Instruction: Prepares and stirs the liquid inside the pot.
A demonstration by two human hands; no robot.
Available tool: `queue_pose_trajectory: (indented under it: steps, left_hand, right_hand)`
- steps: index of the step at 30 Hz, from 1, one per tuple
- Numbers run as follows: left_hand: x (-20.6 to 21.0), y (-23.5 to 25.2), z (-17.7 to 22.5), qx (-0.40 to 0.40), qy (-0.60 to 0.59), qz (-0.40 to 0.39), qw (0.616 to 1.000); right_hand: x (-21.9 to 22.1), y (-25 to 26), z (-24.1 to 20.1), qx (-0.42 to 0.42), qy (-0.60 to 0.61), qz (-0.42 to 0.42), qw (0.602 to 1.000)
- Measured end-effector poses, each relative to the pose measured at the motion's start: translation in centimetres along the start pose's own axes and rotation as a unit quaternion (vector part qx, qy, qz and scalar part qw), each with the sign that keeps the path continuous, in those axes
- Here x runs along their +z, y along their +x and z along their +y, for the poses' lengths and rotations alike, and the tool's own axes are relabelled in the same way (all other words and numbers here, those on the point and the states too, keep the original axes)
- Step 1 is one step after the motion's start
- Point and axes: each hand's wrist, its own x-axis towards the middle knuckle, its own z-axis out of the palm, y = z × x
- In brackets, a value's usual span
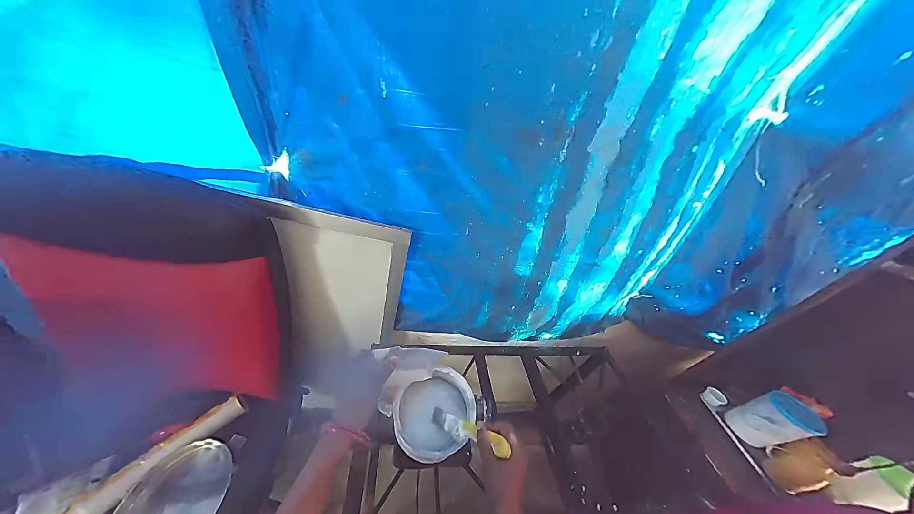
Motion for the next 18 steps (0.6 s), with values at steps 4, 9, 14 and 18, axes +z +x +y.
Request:
queue_pose_trajectory:
  steps: [4, 9, 14, 18]
  left_hand:
    - [-0.3, -0.1, 0.1, 0.018, -0.008, 0.003, 1.0]
    - [-1.0, -0.6, 0.8, -0.011, 0.008, -0.017, 1.0]
    - [-1.8, -0.6, 0.7, 0.001, -0.003, 0.002, 1.0]
    - [-1.7, -0.5, 0.4, -0.001, -0.005, -0.002, 1.0]
  right_hand:
    - [-1.1, 0.8, -1.3, -0.006, -0.018, 0.007, 1.0]
    - [0.1, 0.7, -1.2, -0.048, -0.036, -0.029, 0.998]
    - [-0.3, 1.4, -1.6, -0.005, -0.054, 0.038, 0.998]
    - [1.5, 1.0, -1.0, -0.081, -0.028, -0.011, 0.996]
